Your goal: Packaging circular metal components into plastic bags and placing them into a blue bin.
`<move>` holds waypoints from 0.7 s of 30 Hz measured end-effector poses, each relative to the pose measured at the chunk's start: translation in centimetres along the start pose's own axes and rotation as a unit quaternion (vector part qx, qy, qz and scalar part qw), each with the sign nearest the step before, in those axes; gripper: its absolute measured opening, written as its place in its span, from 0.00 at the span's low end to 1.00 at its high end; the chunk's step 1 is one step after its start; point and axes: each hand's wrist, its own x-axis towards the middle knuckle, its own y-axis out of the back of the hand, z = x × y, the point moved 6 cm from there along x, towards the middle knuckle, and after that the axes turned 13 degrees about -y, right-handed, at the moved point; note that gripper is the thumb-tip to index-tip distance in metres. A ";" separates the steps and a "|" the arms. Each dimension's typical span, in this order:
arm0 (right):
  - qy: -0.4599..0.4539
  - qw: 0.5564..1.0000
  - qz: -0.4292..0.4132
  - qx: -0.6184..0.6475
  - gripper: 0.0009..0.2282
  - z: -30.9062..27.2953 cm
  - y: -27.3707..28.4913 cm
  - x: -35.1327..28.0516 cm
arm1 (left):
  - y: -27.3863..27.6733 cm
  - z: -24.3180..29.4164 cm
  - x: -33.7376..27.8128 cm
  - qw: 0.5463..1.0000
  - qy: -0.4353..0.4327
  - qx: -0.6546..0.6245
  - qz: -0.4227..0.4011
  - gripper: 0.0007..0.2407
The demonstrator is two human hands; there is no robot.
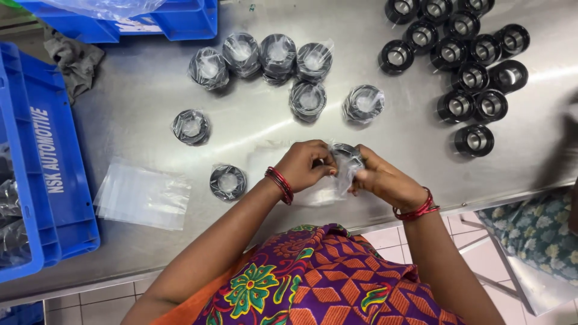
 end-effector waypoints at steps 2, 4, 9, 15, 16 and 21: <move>-0.034 0.998 -0.042 0.043 0.12 -1.0 -0.7 0.0 | -0.1 0.4 0.3 1.000 -0.014 -0.007 0.012 0.04; 0.026 0.964 0.159 -0.212 0.09 -1.0 2.7 1.8 | 0.0 1.4 0.9 0.998 -0.028 -0.022 0.061 0.07; 0.248 0.626 0.447 -0.589 0.09 -9.1 2.5 1.8 | 0.1 3.2 -0.5 0.992 0.009 0.035 0.118 0.11; 0.191 0.602 0.414 -0.655 0.35 -10.5 1.2 2.6 | -1.3 2.6 -2.4 0.983 -0.015 0.166 0.075 0.04; 0.223 0.633 0.414 -0.615 0.43 -10.9 1.4 2.2 | -1.4 2.9 -2.7 0.982 -0.023 0.179 0.059 0.04; 0.181 0.740 0.360 -0.538 0.50 -8.4 5.6 9.1 | -2.1 2.8 -2.5 0.980 -0.024 0.194 0.023 0.05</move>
